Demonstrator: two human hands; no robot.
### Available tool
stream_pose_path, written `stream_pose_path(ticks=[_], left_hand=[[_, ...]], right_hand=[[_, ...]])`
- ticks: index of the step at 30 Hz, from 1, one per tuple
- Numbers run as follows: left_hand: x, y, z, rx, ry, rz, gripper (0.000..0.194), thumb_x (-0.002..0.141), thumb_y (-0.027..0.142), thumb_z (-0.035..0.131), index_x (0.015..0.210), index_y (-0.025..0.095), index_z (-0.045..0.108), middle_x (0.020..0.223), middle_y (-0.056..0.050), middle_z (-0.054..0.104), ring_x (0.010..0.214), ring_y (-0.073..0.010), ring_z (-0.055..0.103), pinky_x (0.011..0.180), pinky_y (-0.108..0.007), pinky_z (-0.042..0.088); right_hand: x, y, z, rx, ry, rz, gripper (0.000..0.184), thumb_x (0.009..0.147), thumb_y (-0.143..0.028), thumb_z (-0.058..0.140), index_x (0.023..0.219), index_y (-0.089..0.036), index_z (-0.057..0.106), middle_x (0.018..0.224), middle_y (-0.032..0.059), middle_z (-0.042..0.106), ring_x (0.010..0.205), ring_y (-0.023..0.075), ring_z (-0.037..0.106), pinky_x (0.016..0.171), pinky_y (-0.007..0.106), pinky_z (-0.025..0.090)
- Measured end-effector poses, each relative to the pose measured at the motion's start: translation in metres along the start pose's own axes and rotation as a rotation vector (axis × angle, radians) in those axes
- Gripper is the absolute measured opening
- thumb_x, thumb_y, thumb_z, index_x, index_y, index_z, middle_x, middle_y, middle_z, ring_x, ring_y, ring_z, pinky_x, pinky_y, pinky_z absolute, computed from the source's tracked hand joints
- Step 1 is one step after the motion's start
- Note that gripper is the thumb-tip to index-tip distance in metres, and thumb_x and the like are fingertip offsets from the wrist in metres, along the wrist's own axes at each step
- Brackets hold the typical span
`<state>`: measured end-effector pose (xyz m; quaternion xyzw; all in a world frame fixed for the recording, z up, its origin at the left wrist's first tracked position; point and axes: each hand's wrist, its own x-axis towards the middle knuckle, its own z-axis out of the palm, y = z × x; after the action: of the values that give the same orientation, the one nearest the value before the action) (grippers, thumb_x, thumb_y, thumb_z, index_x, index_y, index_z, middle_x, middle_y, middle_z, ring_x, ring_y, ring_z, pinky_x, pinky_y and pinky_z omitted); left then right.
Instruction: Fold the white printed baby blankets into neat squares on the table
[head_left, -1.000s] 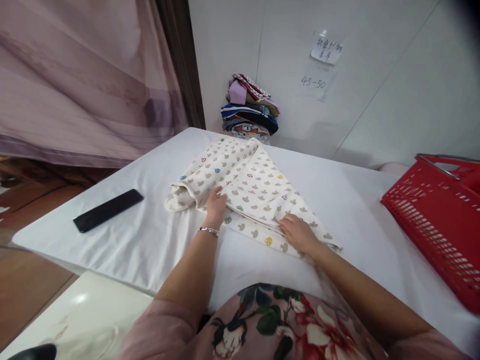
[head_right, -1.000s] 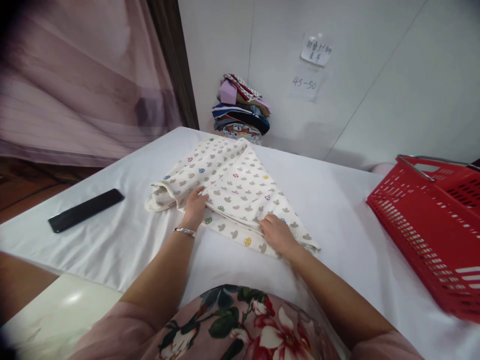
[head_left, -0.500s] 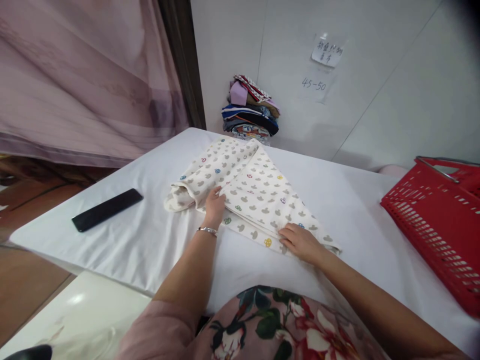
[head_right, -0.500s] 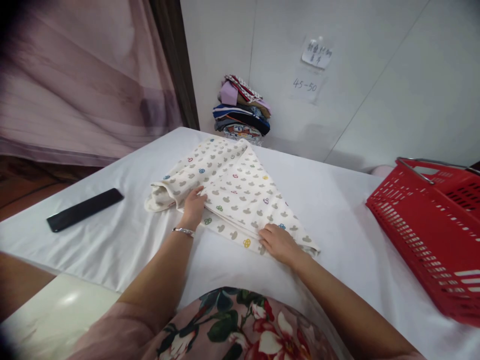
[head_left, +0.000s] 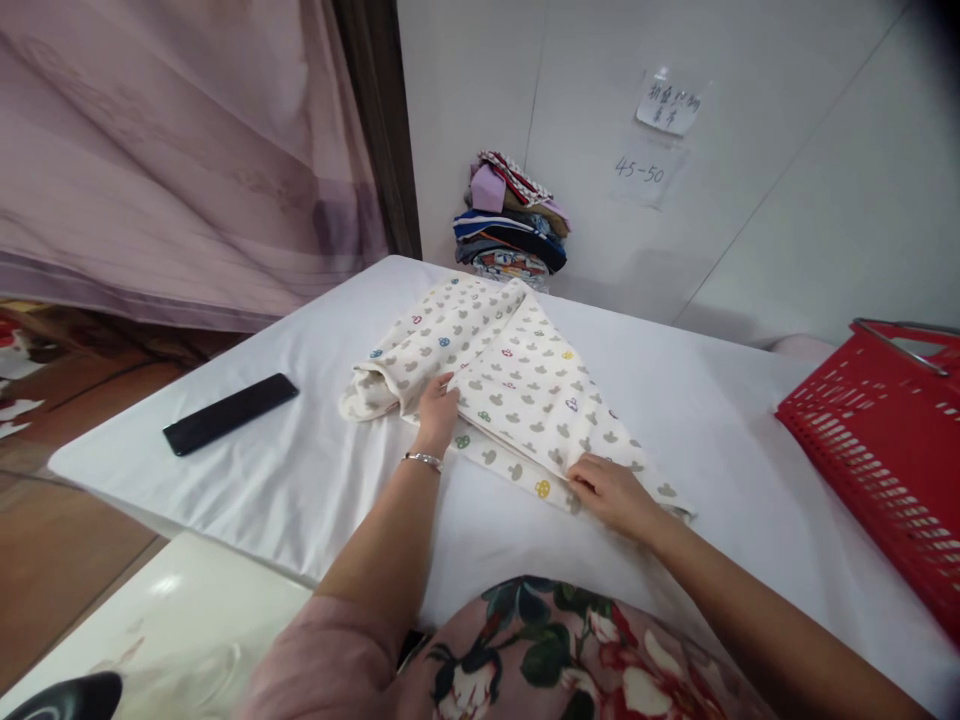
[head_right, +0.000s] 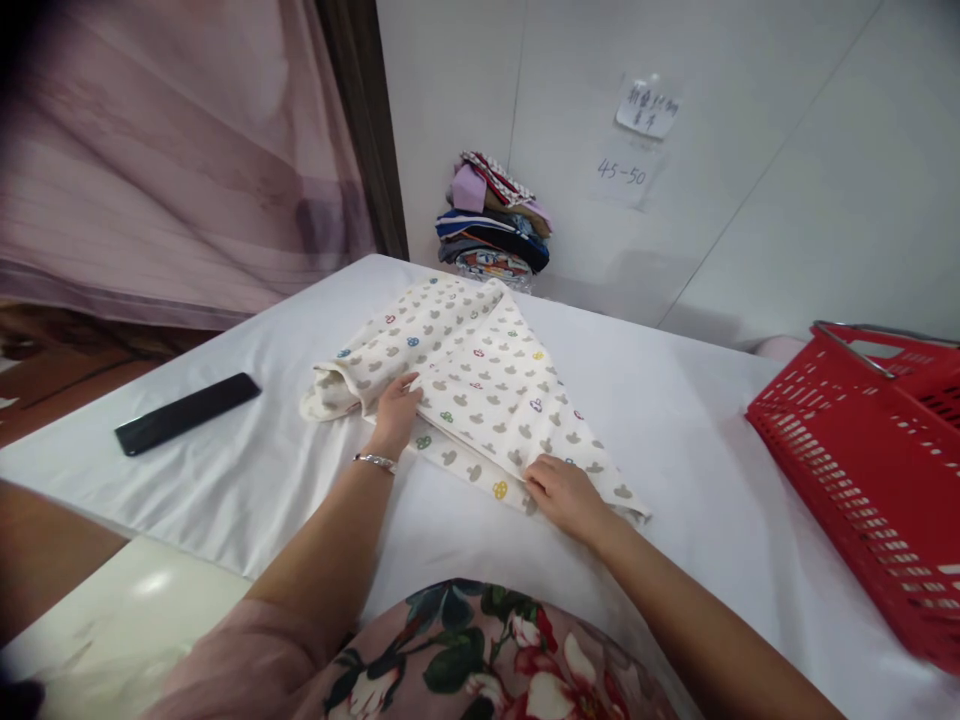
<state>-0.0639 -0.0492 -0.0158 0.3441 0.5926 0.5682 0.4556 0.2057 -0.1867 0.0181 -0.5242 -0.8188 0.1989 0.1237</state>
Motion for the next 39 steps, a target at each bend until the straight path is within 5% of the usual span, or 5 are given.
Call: stream_pose_path(ticks=[12,21,32,36,39], left_hand=[[0.003,-0.004,-0.001,0.013,-0.01,0.023,0.039,0.069,0.008,0.054,0.107,0.017,0.061,0.098,-0.007,0.068,0.087,-0.0176,0.064,0.084,-0.033,0.05],[-0.005,0.008,-0.006,0.145,0.057,0.083,0.043,0.065,0.002,0.052,0.103,0.017,0.064,0.1,-0.008,0.067,0.09,-0.0203,0.063,0.09,-0.036,0.048],[-0.001,0.01,-0.007,-0.069,0.03,0.105,0.044,0.064,-0.001,0.049,0.102,0.018,0.061,0.113,-0.01,0.063,0.114,-0.0213,0.056,0.1,-0.039,0.043],[-0.008,0.019,0.003,-0.014,-0.023,0.254,0.043,0.068,0.0,0.049,0.103,0.02,0.061,0.126,-0.008,0.057,0.122,-0.0208,0.05,0.106,-0.041,0.036],[-0.018,0.037,0.015,0.08,-0.067,0.453,0.041,0.069,0.002,0.05,0.102,0.022,0.063,0.132,-0.004,0.053,0.126,-0.0203,0.045,0.11,-0.041,0.03]], right_hand=[[-0.012,0.016,0.019,-0.105,0.007,-0.06,0.018,0.089,-0.022,0.043,0.099,-0.022,0.058,0.1,0.0066,0.058,0.094,0.0191,0.054,0.078,0.031,0.045],[-0.013,0.006,0.016,-0.241,0.042,-0.057,0.021,0.089,-0.018,0.037,0.091,-0.021,0.058,0.092,0.0074,0.058,0.084,0.0215,0.054,0.072,0.035,0.046],[-0.022,0.001,0.009,-0.133,0.081,-0.027,0.026,0.086,-0.023,0.036,0.091,-0.034,0.059,0.091,0.0062,0.059,0.083,0.0252,0.059,0.068,0.039,0.049],[-0.018,0.0,-0.003,-0.026,-0.022,-0.026,0.021,0.087,-0.025,0.039,0.087,-0.03,0.059,0.087,0.0036,0.06,0.08,0.0222,0.059,0.069,0.037,0.049],[0.003,-0.013,-0.02,0.103,0.026,-0.019,0.024,0.088,-0.03,0.043,0.108,-0.028,0.057,0.102,0.0046,0.059,0.09,0.0205,0.058,0.077,0.035,0.047]])
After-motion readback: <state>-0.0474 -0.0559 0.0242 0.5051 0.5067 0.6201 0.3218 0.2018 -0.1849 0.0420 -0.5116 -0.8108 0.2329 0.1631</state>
